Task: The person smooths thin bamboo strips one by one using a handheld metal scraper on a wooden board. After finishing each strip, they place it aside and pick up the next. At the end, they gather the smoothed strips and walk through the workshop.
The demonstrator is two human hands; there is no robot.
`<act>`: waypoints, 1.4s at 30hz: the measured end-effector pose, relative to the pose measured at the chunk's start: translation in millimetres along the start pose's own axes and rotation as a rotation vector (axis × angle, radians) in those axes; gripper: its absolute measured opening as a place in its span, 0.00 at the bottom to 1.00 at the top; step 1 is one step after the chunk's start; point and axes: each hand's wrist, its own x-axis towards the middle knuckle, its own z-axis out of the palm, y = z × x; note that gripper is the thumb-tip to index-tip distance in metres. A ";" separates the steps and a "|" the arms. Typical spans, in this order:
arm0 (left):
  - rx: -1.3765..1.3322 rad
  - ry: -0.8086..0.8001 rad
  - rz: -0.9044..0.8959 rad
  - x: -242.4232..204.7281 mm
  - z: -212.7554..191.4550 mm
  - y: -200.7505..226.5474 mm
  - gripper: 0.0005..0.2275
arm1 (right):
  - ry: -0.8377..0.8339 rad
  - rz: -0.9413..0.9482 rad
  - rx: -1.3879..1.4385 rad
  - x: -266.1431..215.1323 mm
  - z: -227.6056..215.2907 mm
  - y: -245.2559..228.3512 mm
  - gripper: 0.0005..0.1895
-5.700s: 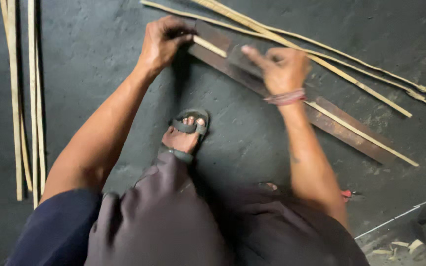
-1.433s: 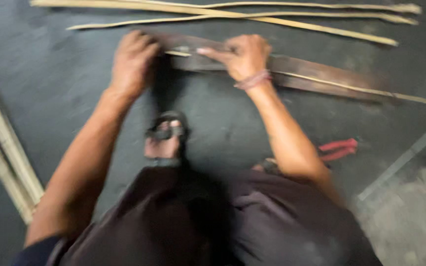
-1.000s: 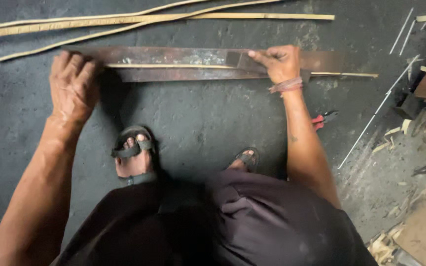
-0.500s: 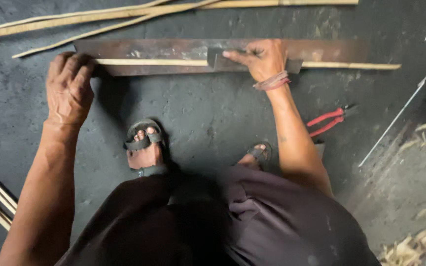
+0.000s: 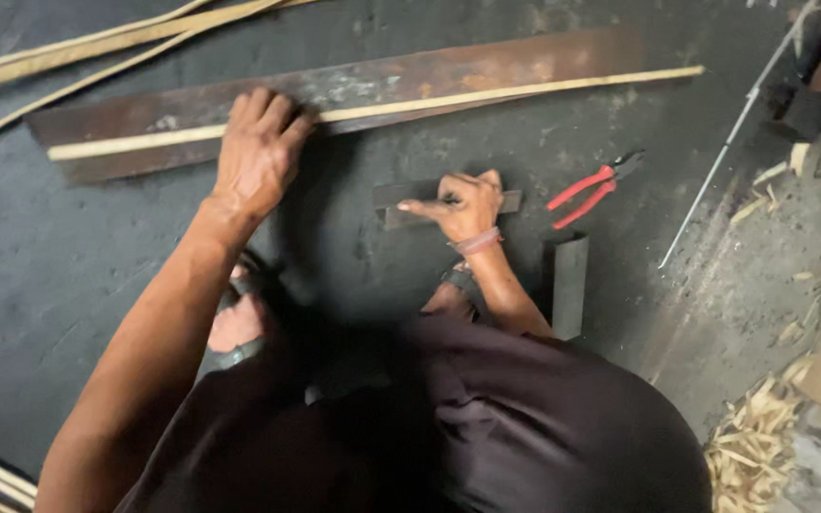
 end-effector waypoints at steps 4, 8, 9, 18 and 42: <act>0.001 0.014 -0.063 -23.5 -24.9 -13.9 0.15 | 0.005 -0.091 0.023 8.6 1.0 4.7 0.36; 0.148 0.047 -0.168 -51.3 -77.0 -29.7 0.10 | -0.197 0.130 0.192 45.9 -28.0 11.0 0.35; 0.178 0.042 -0.197 -56.0 -84.4 -29.8 0.09 | -0.214 0.151 0.267 58.4 -42.3 15.0 0.33; 0.063 0.037 -0.202 -44.3 -45.7 -22.4 0.11 | -0.126 -0.070 0.590 155.7 -131.8 37.0 0.35; 0.104 -0.008 -0.343 -83.9 -51.5 -36.5 0.05 | -0.106 0.216 0.360 170.5 -123.1 288.1 0.26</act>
